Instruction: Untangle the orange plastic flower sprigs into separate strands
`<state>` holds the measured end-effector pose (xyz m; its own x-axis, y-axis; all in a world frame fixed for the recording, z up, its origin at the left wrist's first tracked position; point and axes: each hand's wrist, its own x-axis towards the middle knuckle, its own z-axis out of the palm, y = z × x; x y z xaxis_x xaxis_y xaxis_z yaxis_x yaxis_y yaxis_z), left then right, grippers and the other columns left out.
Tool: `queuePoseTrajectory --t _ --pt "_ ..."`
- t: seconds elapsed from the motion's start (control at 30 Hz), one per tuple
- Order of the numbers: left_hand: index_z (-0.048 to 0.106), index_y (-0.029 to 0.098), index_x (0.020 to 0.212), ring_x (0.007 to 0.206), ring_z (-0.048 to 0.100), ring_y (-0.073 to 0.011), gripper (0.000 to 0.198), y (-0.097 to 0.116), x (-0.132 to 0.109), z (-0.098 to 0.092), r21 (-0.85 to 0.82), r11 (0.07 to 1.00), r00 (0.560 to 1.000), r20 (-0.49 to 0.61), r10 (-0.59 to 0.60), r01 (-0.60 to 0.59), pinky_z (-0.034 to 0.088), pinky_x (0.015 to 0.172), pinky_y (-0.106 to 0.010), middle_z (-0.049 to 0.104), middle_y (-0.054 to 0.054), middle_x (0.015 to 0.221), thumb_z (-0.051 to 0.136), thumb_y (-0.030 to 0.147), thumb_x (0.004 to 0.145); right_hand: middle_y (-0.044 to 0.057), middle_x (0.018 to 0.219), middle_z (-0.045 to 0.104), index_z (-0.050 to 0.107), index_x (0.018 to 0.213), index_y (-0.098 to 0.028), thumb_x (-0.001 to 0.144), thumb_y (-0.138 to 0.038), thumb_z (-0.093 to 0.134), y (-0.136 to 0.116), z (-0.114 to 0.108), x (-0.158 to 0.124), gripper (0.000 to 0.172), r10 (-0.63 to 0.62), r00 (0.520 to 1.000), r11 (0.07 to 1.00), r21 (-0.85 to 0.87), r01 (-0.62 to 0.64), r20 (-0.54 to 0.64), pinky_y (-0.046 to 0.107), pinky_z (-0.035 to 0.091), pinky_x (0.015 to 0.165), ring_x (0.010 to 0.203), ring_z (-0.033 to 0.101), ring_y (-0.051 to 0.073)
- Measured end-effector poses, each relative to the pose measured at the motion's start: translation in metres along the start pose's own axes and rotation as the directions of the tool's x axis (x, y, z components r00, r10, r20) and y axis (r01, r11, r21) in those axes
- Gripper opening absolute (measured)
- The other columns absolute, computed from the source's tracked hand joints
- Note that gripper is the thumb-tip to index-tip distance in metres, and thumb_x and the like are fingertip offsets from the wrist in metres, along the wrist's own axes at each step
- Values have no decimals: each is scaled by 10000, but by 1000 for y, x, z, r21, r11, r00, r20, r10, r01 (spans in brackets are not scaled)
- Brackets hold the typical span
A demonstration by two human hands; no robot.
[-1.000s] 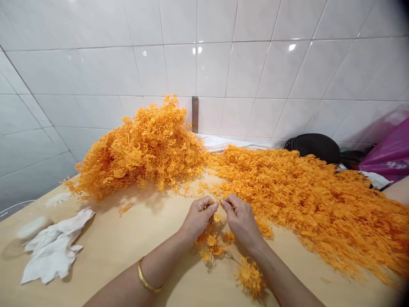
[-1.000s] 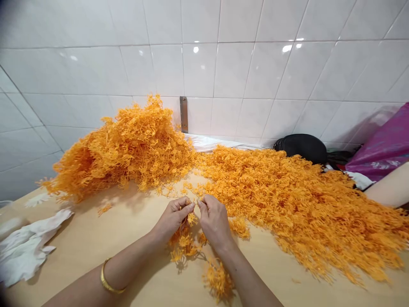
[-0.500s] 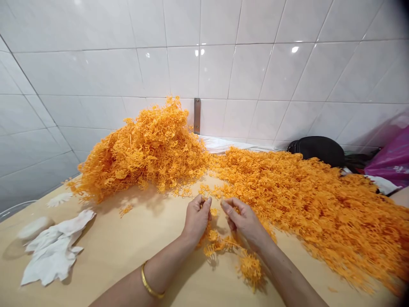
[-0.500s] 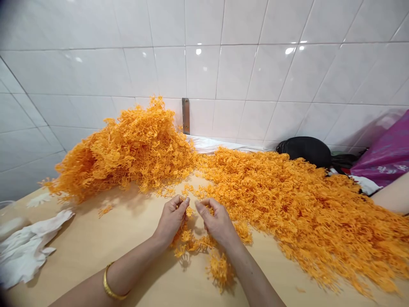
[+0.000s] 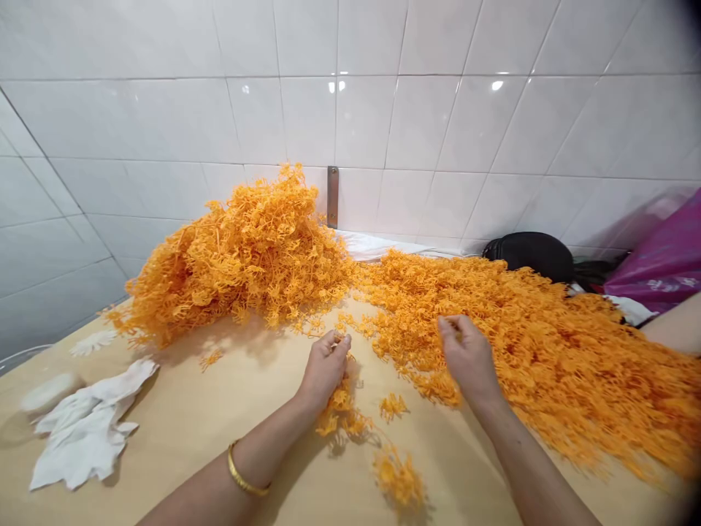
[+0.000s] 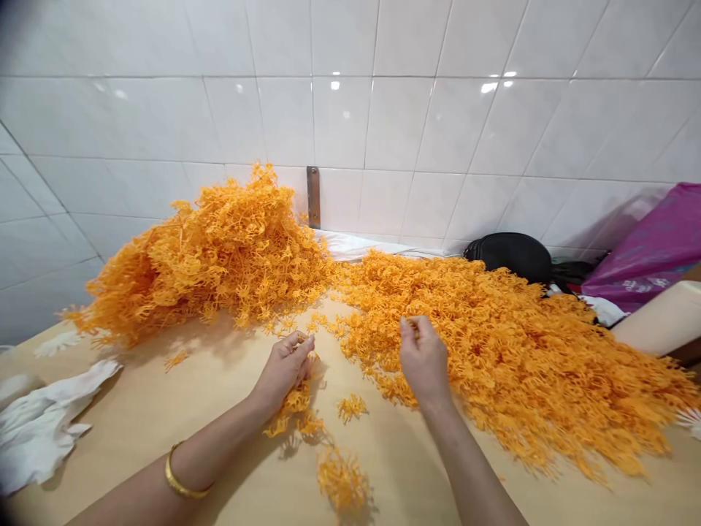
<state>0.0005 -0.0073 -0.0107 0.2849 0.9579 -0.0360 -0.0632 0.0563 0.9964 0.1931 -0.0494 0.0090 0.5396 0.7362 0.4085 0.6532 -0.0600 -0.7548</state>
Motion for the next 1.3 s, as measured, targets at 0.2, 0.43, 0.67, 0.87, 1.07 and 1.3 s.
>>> queuePoseTrajectory --t 0.2,0.43,0.67,0.87,1.07,1.3 --pt "554 144 858 623 566 -151 505 27 -8 -3 105 994 981 192 -33 13 409 625 -272 606 -45 618 341 590 753 119 985 544 582 829 -172 797 -271 401 2 -18 -18 209 -279 952 841 -448 304 122 374 362 731 897 476 256" --pt "648 163 821 1046 486 -226 452 64 -36 -13 447 868 945 320 68 -214 359 863 -327 553 -75 1164 334 488 801 28 686 546 506 660 -199 826 -343 410 -9 -58 -68 240 -277 944 935 -175 308 180 297 372 622 683 487 175" --pt "626 189 832 806 552 -187 293 45 -65 -35 696 634 925 118 362 -337 403 708 -296 638 -61 865 401 374 798 61 835 572 528 856 -194 832 -372 418 3 -64 -125 210 -159 958 981 -73 181 240 323 425 698 805 535 197" --pt "623 165 752 704 536 -168 278 25 -59 -46 782 544 932 128 338 -305 419 647 -303 615 -50 744 375 280 801 86 904 572 544 919 -185 838 -254 413 -15 -51 -124 169 -375 906 904 -139 404 197 358 427 739 864 516 214" --pt "562 173 1051 1166 346 -227 433 35 -24 -44 817 127 763 454 460 -562 318 932 -395 522 -74 1176 378 23 689 93 1213 463 449 1171 -183 806 -237 453 -65 -14 -96 369 -605 688 717 -101 690 401 414 316 895 1081 373 251" --pt "586 203 959 1131 378 -262 361 23 -8 -37 747 -3 736 656 166 -665 309 886 -417 595 -71 964 431 52 670 64 844 534 566 898 -194 717 -190 548 -51 6 -96 182 -577 674 591 -333 735 462 481 235 935 929 418 235"
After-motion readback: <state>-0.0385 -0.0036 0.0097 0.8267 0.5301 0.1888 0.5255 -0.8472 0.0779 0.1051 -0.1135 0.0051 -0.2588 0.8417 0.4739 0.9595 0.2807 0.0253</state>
